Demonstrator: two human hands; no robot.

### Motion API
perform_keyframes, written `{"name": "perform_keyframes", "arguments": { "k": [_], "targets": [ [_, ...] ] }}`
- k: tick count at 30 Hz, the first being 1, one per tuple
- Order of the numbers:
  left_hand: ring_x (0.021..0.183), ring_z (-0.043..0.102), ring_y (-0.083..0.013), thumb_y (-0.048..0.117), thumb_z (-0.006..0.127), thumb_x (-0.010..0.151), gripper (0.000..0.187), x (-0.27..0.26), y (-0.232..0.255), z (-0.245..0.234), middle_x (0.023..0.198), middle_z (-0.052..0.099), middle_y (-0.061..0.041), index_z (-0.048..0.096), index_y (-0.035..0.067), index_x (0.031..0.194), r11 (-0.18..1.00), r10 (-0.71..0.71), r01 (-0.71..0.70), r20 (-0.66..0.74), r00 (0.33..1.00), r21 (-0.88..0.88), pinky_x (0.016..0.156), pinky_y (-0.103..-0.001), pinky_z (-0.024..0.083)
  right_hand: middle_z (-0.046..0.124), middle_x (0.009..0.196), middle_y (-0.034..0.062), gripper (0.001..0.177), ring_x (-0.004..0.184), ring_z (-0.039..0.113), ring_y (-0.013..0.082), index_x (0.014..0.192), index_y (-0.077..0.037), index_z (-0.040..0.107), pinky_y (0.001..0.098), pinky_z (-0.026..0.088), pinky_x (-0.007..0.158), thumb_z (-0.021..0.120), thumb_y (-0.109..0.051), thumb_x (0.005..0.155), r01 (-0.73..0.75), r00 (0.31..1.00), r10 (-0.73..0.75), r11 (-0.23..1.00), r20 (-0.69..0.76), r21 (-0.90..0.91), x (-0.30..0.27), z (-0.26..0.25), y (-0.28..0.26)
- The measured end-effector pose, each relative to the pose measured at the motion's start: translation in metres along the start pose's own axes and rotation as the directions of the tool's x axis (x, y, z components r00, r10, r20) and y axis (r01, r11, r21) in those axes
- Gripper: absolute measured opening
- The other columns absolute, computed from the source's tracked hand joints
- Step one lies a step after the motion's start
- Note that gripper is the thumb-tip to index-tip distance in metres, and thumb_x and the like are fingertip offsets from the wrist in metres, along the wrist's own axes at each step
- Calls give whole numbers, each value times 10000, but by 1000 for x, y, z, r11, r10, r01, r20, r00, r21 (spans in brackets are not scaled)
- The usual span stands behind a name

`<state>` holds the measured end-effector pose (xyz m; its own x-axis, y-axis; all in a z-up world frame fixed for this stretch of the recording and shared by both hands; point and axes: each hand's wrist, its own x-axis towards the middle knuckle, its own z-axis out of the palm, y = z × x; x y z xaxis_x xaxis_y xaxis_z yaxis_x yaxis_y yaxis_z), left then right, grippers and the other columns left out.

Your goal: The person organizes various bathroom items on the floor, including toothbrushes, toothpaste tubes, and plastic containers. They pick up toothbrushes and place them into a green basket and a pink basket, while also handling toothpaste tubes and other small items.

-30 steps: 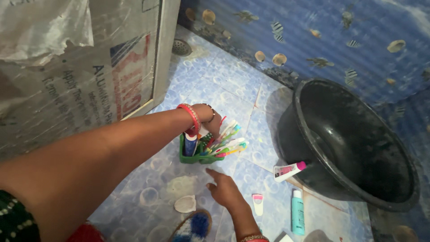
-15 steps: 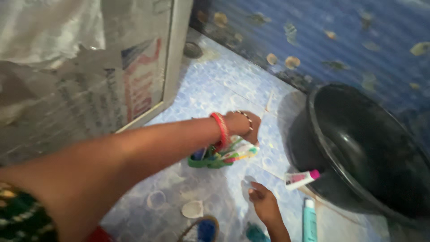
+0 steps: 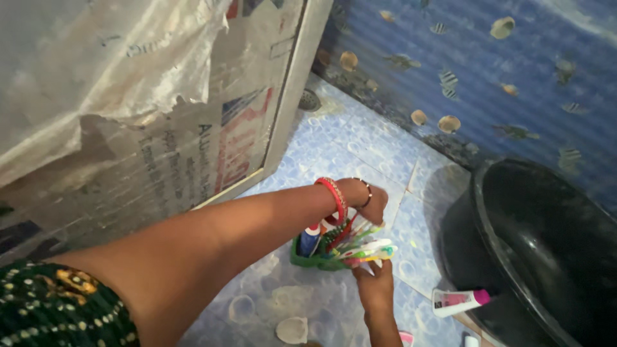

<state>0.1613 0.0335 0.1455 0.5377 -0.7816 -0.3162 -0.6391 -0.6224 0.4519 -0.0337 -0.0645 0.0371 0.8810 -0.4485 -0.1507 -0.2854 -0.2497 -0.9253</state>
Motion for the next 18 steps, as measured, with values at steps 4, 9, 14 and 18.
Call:
{"name": "perform_keyframes", "arguments": {
  "k": [4,9,14,18],
  "targets": [
    [956,759,-309,327,681,833,423,4,-8,17,1104,813,-175,814,22,1093,959,204,-202,10,979,199,850,-428,576,712,1184,85,599,965,681,183,1391,-92,505,338,515,805,702,-22,829,-122,990,112,984,82,132,6,3,-15],
    [1218,643,-345,186,745,762,891,-38,16,-1,1439,574,-159,333,194,1552,980,-5,19,71,997,-200,921,-454,568,728,1050,124,509,917,691,160,1258,-19,546,315,552,788,796,-66,817,129,991,-130,991,45,17,3,22,-15],
    [1215,650,-380,101,660,782,914,-62,29,-7,1463,566,-170,278,236,1601,961,-146,175,145,979,-215,909,-508,593,697,1040,104,726,837,658,190,1383,-52,414,343,532,681,818,-58,780,-132,984,139,989,-112,63,0,29,-40],
    [1225,651,-370,107,642,799,848,-45,19,5,1462,571,-182,328,181,1584,971,-129,141,76,989,-194,929,-505,584,725,993,56,737,802,696,170,1403,-147,441,314,529,653,742,16,751,-141,989,138,986,46,92,-1,21,-50]
  ]
}}
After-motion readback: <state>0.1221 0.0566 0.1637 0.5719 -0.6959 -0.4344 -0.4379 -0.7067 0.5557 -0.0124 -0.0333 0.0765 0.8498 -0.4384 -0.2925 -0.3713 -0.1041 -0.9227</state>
